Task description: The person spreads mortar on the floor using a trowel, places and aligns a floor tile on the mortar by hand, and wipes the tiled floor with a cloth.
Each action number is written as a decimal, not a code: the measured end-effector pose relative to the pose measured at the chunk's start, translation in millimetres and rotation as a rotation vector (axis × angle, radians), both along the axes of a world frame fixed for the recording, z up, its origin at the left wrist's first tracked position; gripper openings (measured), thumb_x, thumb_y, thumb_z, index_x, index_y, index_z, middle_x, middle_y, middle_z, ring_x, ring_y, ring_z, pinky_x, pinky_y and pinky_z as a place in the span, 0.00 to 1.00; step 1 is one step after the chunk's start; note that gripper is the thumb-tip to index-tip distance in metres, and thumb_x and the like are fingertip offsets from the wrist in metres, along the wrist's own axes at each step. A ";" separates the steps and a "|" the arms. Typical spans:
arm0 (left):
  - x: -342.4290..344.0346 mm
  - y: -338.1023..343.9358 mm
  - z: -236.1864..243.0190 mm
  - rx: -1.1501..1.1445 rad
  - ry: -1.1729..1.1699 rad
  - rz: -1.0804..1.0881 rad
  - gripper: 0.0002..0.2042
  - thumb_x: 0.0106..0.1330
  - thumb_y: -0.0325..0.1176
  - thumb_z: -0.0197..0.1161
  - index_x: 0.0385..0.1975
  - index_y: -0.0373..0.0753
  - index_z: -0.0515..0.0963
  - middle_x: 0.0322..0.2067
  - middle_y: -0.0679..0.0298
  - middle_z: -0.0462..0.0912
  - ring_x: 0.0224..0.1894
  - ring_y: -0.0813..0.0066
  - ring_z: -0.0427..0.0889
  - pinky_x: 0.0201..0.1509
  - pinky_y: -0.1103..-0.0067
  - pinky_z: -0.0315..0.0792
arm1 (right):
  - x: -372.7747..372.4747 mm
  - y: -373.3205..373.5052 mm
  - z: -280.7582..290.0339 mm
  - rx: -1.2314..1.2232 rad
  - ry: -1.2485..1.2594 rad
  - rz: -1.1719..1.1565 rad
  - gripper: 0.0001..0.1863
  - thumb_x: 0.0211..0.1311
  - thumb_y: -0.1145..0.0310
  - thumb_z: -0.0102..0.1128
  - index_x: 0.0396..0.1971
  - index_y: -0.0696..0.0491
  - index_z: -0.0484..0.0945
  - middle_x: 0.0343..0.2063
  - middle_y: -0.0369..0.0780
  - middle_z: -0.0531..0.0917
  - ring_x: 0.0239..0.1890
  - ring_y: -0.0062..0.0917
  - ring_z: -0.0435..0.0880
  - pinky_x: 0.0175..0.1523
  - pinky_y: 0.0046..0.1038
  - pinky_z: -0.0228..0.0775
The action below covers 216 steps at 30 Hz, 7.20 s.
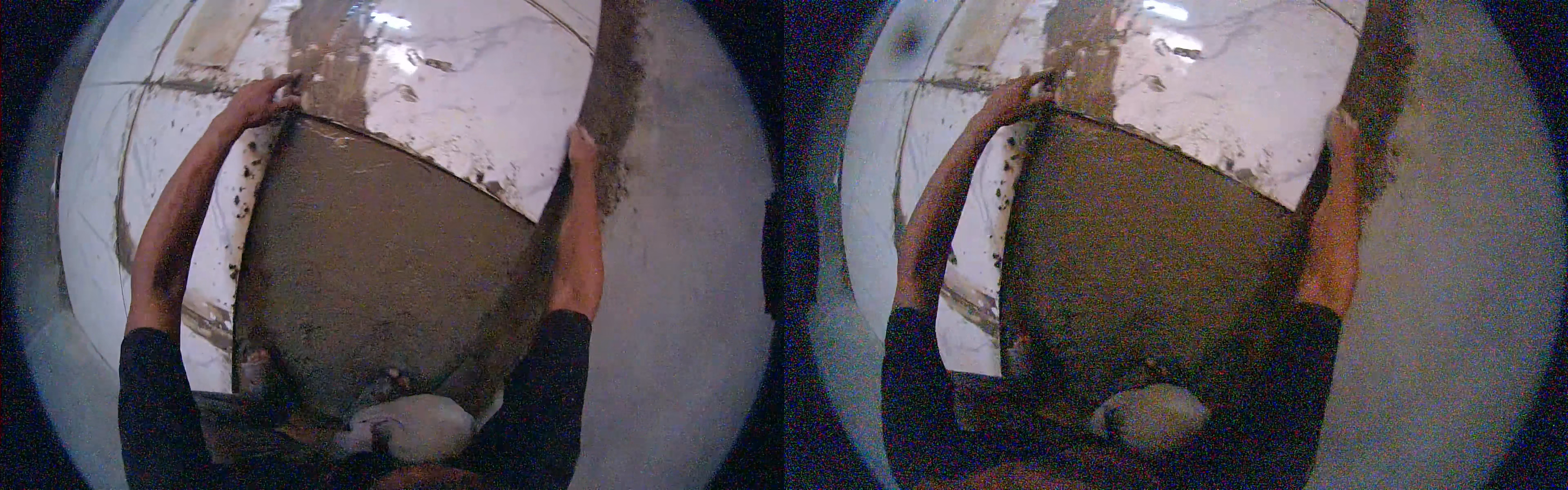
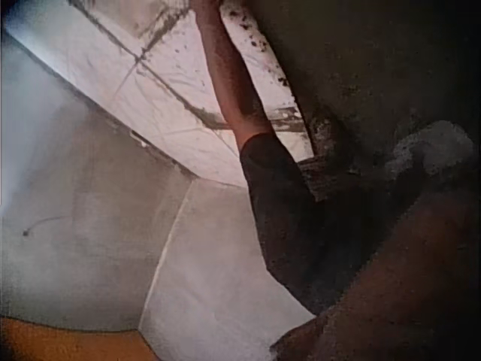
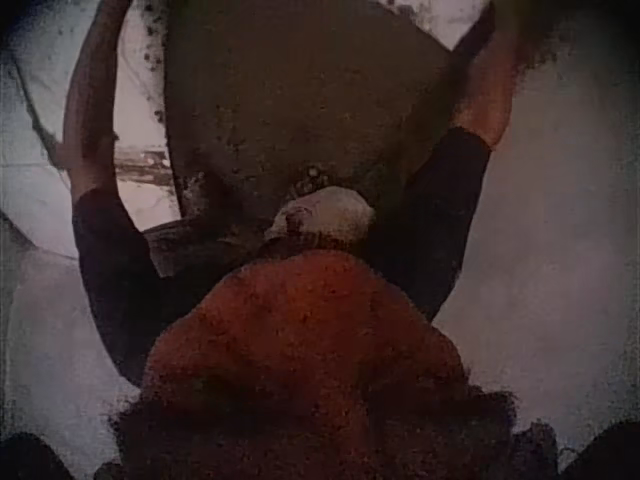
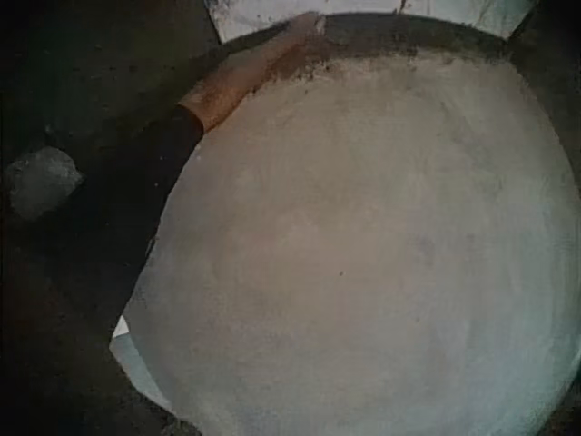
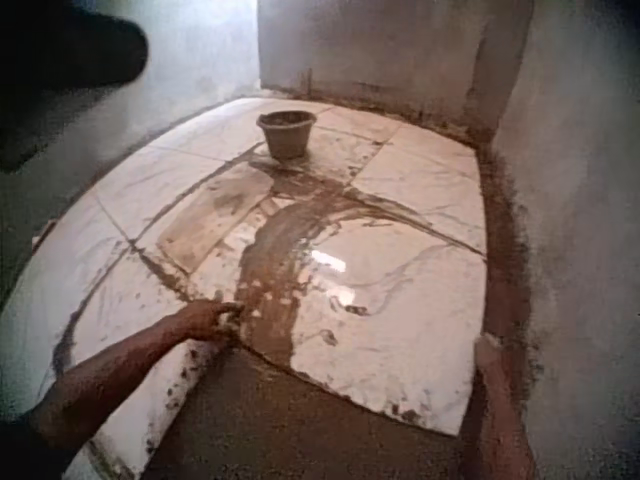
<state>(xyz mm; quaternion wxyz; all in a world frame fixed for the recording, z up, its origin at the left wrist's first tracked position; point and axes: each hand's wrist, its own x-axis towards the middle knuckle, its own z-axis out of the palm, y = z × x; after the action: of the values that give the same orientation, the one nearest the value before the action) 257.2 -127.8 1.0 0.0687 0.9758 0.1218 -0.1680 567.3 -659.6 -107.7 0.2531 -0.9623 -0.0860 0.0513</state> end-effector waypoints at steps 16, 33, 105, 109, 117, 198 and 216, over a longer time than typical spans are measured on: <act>16.2 -19.7 15.9 -0.038 0.028 0.091 0.26 0.56 0.58 0.44 0.51 0.51 0.63 0.34 0.44 0.75 0.38 0.51 0.74 0.42 0.64 0.66 | -152.5 -17.8 65.5 0.059 -0.002 0.254 0.44 0.37 0.51 0.65 0.52 0.60 0.58 0.53 0.48 0.61 0.55 0.33 0.60 0.58 0.29 0.51; 18.7 -24.6 15.4 -0.035 0.060 0.072 0.28 0.55 0.60 0.42 0.51 0.49 0.63 0.33 0.45 0.75 0.38 0.51 0.75 0.41 0.66 0.67 | -171.2 -32.3 74.9 -0.090 0.026 0.494 0.50 0.31 0.64 0.69 0.56 0.61 0.49 0.57 0.49 0.52 0.61 0.35 0.49 0.63 0.27 0.40; 20.9 -183.1 -28.4 -0.064 -0.377 -0.304 0.20 0.59 0.44 0.48 0.48 0.41 0.63 0.47 0.53 0.69 0.48 0.55 0.68 0.55 0.66 0.57 | -164.9 -40.0 56.1 -0.201 -0.041 0.571 0.50 0.35 0.62 0.67 0.57 0.58 0.45 0.56 0.54 0.53 0.59 0.44 0.50 0.61 0.34 0.44; -12.5 -167.1 -27.6 -0.126 -0.423 -0.188 0.19 0.59 0.43 0.48 0.47 0.39 0.65 0.47 0.53 0.68 0.49 0.55 0.68 0.53 0.68 0.59 | -176.6 -28.0 68.7 -0.158 0.011 0.553 0.50 0.34 0.62 0.67 0.57 0.58 0.45 0.55 0.54 0.53 0.58 0.44 0.52 0.61 0.34 0.45; -86.8 -171.9 -7.3 -0.326 -0.592 0.275 0.15 0.60 0.37 0.48 0.43 0.36 0.70 0.41 0.51 0.73 0.45 0.57 0.71 0.49 0.73 0.63 | -165.2 -46.2 54.2 -0.139 -0.056 0.592 0.52 0.32 0.62 0.69 0.57 0.59 0.45 0.53 0.54 0.57 0.56 0.43 0.58 0.59 0.35 0.49; -34.6 -82.2 -45.1 0.170 -0.708 -0.149 0.13 0.51 0.40 0.56 0.37 0.48 0.74 0.50 0.59 0.64 0.55 0.63 0.59 0.52 0.67 0.57 | -70.6 -152.5 -24.7 0.430 0.284 0.793 0.48 0.33 0.70 0.67 0.57 0.54 0.48 0.56 0.50 0.55 0.58 0.41 0.55 0.59 0.32 0.50; -27.8 -29.6 -40.5 0.362 -0.495 -0.254 0.10 0.49 0.34 0.52 0.33 0.46 0.73 0.38 0.66 0.73 0.46 0.70 0.68 0.50 0.70 0.57 | -178.3 -12.6 86.3 -0.021 0.014 0.584 0.50 0.32 0.73 0.67 0.58 0.52 0.45 0.55 0.51 0.57 0.57 0.41 0.57 0.58 0.32 0.52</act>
<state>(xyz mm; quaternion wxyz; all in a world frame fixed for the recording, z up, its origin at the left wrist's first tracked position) 229.4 -157.5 -39.5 -0.0997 0.9908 0.0066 0.0916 389.0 -672.2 -21.4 0.2183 -0.8990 -0.3570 0.1293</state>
